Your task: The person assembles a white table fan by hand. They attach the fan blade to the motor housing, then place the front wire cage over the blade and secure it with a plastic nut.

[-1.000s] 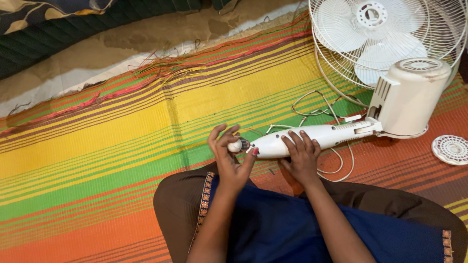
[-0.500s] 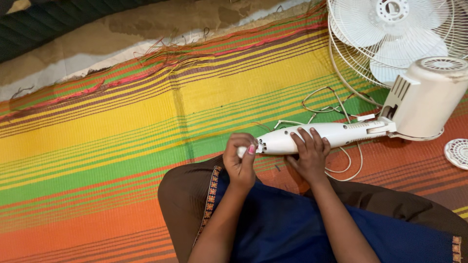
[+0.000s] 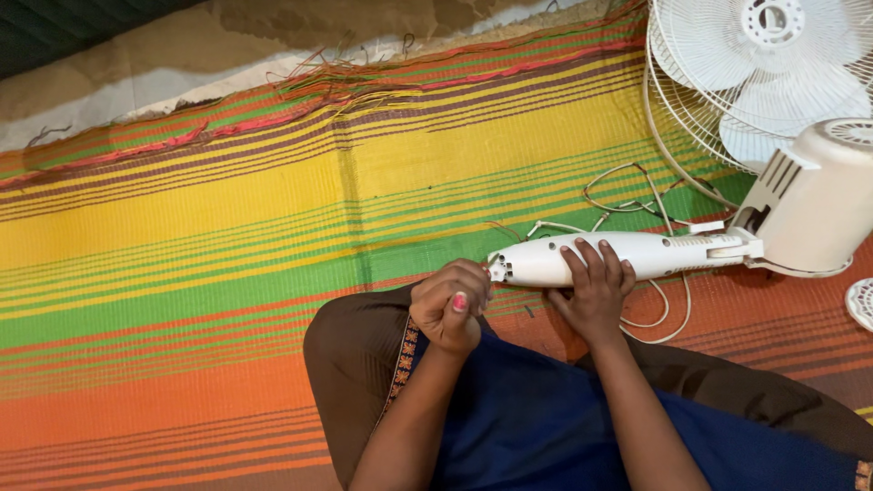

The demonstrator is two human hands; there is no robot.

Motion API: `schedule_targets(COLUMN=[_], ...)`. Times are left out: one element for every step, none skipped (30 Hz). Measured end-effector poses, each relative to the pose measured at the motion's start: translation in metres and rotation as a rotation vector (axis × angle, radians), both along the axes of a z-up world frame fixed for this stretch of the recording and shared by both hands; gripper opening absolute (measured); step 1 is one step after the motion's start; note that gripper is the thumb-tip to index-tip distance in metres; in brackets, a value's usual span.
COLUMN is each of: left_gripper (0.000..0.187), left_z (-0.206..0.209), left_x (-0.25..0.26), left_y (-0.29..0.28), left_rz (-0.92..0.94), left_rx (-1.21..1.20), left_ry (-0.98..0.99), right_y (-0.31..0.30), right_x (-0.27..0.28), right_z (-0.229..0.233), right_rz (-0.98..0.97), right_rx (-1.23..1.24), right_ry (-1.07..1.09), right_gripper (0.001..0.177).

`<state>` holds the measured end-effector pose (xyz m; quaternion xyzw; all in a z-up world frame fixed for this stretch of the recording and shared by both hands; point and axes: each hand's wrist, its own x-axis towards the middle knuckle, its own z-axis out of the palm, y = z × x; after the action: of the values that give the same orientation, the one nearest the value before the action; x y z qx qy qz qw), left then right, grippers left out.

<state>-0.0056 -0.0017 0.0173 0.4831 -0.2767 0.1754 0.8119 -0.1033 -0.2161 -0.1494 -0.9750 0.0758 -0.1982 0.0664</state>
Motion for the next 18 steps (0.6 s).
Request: schedule_targets(left_gripper=[0.047,0.047,0.047,0.047,0.047,0.047,0.047,0.047,0.047,0.046,0.046,0.046,0.047,0.047,0.047,0.047,0.047,0.046], left_z=[0.000,0.000,0.000,0.000,-0.001,-0.002,-0.003,-0.003,-0.004,-0.005,-0.006,-0.007,-0.008,-0.009,-0.011,-0.012,-0.013,-0.014], left_x=[0.000,0.000,0.000,0.000,0.000,0.000,0.000,0.000,0.000,0.000,0.001,0.001,0.001,0.001,0.002,0.002,0.002,0.002], left_y=[0.000,0.000,0.000,-0.001,-0.001,-0.002,-0.002,-0.003,-0.003,-0.003,-0.003,-0.004,-0.005,-0.006,-0.008,-0.009,-0.010,-0.010], left_rz=[-0.012,-0.014,-0.016,-0.019,-0.021,-0.023,-0.025,-0.033,-0.040,-0.048,-0.043,-0.039,-0.035,-0.035,-0.035,-0.035,-0.036,-0.037], left_rx=[-0.001,0.000,0.002,0.003,0.003,0.003,0.002,0.005,0.008,0.011,0.023,0.034,0.046,0.045,0.045,0.045,0.054,0.064], left_ry=[0.009,0.016,0.024,0.032,0.035,0.038,0.042,0.046,0.050,0.053,0.047,0.040,0.034,0.030,0.026,0.022,0.019,0.016], right_y=[0.000,0.000,0.000,-0.001,-0.001,-0.001,-0.001,-0.001,-0.001,-0.001,-0.001,-0.001,-0.001,-0.001,-0.001,-0.001,-0.001,-0.001], right_x=[0.000,0.000,0.000,0.000,0.000,0.000,0.000,0.000,0.000,0.000,0.000,0.000,0.000,0.000,0.000,0.000,0.000,0.000], right_z=[0.000,-0.001,-0.002,-0.003,-0.003,-0.003,-0.004,-0.004,-0.004,-0.004,-0.004,-0.004,-0.004,-0.004,-0.003,-0.003,-0.003,-0.003], right_rz=[-0.001,-0.003,-0.003,-0.004,-0.005,-0.006,-0.007,-0.009,-0.008,-0.007,-0.007,-0.009,-0.011,-0.013,-0.012,-0.010,-0.008,-0.012], right_rx=[-0.001,-0.002,-0.005,-0.009,-0.013,-0.015,-0.018,-0.021,-0.021,-0.021,-0.021,-0.017,-0.014,-0.010,-0.010,-0.009,-0.009,-0.012], right_ry=[-0.001,-0.003,-0.002,0.000,0.001,0.001,0.000,-0.001,-0.001,-0.002,-0.004,0.000,0.005,0.009,0.011,0.012,0.014,0.021], right_gripper=[0.089,0.089,0.089,0.088,0.088,0.088,0.087,0.087,0.087,0.086,0.086,0.087,0.087,0.088,0.089,0.090,0.090,0.091])
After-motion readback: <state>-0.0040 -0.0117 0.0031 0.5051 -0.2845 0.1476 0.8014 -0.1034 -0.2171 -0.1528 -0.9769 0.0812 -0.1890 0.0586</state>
